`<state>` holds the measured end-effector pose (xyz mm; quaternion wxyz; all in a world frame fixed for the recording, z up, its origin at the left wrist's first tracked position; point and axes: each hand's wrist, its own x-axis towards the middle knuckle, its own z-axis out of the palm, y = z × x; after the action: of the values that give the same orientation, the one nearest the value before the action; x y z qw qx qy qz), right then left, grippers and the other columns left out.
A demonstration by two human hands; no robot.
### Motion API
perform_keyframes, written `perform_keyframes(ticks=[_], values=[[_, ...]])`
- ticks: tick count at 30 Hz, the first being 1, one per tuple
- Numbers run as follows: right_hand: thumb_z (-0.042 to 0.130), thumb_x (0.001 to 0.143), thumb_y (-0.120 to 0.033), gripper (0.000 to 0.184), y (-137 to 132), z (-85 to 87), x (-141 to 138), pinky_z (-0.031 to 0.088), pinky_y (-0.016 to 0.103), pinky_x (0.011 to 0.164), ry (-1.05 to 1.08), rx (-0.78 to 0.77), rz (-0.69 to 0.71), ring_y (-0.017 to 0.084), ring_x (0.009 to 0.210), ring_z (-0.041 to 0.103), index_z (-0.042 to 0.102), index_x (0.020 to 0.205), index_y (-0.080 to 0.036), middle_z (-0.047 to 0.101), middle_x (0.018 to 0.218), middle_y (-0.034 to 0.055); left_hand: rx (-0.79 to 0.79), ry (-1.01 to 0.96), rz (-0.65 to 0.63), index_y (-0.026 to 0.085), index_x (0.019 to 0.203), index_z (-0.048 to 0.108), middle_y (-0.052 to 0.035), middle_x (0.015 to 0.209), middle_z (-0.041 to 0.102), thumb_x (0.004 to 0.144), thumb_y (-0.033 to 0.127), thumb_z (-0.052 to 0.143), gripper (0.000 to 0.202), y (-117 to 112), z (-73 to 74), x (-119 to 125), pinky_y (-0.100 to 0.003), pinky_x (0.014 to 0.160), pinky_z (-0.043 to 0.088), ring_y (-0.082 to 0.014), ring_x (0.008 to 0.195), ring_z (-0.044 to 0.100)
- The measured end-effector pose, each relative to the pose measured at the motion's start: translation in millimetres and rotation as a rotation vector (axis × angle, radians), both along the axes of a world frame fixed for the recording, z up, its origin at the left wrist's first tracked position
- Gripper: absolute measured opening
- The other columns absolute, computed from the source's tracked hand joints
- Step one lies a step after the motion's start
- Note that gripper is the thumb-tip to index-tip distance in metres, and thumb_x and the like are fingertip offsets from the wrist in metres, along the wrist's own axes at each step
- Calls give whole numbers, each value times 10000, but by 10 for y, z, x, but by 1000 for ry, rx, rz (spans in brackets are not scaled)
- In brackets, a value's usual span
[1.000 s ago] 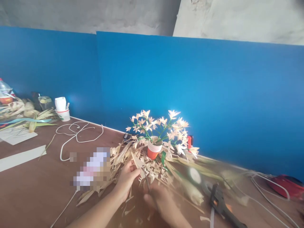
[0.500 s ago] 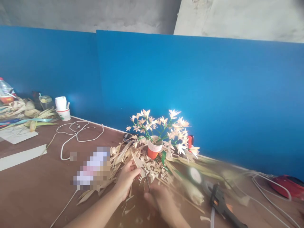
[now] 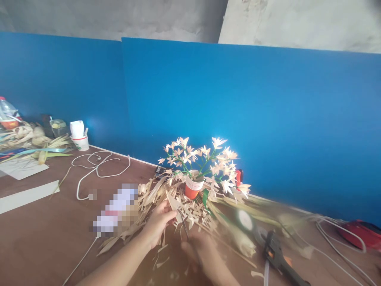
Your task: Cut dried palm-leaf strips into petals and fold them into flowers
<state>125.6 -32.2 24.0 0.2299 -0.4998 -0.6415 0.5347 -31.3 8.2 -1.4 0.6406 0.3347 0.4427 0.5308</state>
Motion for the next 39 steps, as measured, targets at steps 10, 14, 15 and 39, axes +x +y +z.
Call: perform_keyframes(ticks=[10, 14, 15, 39], values=[[610, 725, -443, 303, 7, -6, 16, 266, 178, 347, -4, 0, 18, 60, 348, 360, 513, 631, -171, 411, 436, -78, -37, 49, -101, 158, 980, 652, -33, 802, 674, 622, 198, 654, 360, -19, 155, -72, -249, 625, 399, -147, 693, 562], [592, 732, -335, 277, 2, 36, 8, 270, 186, 367, -59, 28, 27, 64, 356, 374, 475, 536, -178, 416, 416, -70, -55, 65, -121, 163, 974, 673, -26, 797, 682, 624, 158, 611, 355, -28, 201, -83, -240, 620, 397, -142, 686, 568], [588, 732, -322, 276, 2, 45, 5, 266, 185, 366, -69, 27, 29, 64, 354, 375, 470, 527, -179, 415, 411, -70, -56, 73, -117, 163, 972, 676, -24, 785, 680, 629, 159, 600, 351, -27, 199, -83, -238, 613, 395, -141, 680, 569], [552, 778, -322, 302, -11, 9, 23, 244, 184, 374, 0, -22, 80, 57, 331, 353, 482, 525, -173, 361, 364, -90, -53, 95, -94, 154, 940, 699, -34, 759, 665, 666, 237, 559, 319, 16, 128, -134, -245, 564, 415, -159, 658, 562]])
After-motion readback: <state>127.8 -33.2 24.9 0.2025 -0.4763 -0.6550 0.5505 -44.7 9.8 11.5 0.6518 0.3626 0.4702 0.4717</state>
